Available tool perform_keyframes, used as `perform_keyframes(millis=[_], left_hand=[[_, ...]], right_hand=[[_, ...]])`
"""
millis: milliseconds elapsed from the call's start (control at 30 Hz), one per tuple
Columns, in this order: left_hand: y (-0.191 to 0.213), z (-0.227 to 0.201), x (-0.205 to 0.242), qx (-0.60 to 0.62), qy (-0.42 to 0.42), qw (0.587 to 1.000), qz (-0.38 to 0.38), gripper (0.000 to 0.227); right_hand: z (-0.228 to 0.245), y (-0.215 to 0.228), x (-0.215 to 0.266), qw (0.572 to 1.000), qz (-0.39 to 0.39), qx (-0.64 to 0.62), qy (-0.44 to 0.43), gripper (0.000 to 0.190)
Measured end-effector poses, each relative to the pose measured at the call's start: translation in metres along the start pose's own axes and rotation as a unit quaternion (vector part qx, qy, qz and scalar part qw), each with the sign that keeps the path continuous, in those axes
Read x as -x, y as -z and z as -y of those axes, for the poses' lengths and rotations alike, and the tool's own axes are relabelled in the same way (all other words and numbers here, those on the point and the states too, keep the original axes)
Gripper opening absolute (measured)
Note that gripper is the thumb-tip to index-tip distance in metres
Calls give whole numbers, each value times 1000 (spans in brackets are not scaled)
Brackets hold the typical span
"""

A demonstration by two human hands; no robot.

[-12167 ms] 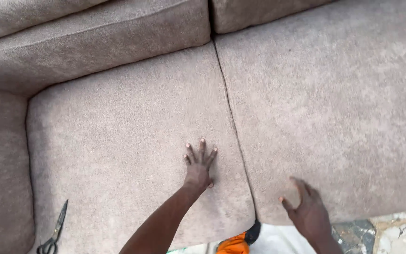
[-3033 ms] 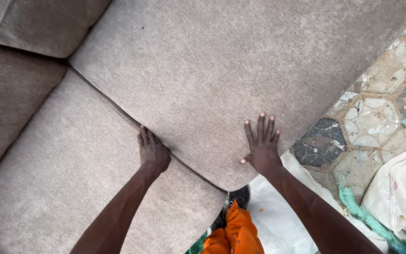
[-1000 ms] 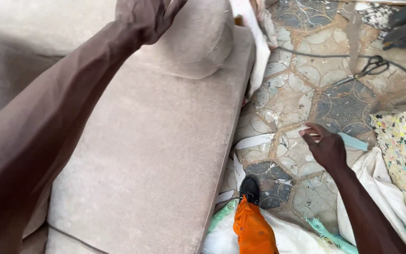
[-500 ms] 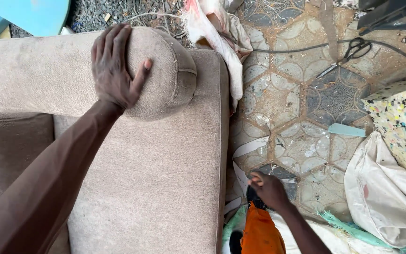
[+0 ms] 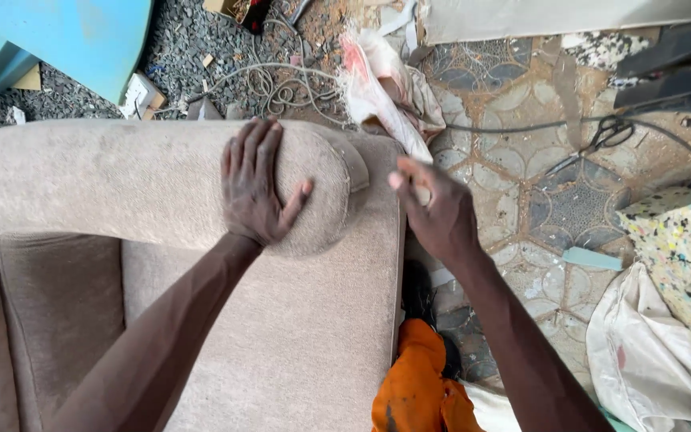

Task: Performing final adjustments on a reupholstered sofa by smoothing fabric and positioning cushions.

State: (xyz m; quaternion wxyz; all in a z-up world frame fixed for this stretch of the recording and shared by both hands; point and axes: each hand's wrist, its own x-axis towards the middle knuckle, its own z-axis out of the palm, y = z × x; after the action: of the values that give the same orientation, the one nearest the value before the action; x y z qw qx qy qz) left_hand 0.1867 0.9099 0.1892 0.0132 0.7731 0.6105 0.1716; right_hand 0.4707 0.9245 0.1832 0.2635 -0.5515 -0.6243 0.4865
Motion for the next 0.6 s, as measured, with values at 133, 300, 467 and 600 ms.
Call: perform_keyframes(millis=[133, 300, 467, 600], left_hand=[[-3, 2, -3, -7, 14, 1000, -2, 84], [6, -1, -4, 2, 37, 999, 14, 80], [5, 3, -7, 23, 48, 998, 20, 78], [9, -3, -9, 48, 56, 997, 4, 77]], right_hand=[[97, 28, -52, 969, -129, -20, 208, 48], [99, -43, -50, 947, -163, -26, 276, 50], [-67, -88, -42, 861, 19, -308, -405, 75], [-71, -45, -11, 940, 82, 131, -304, 74]])
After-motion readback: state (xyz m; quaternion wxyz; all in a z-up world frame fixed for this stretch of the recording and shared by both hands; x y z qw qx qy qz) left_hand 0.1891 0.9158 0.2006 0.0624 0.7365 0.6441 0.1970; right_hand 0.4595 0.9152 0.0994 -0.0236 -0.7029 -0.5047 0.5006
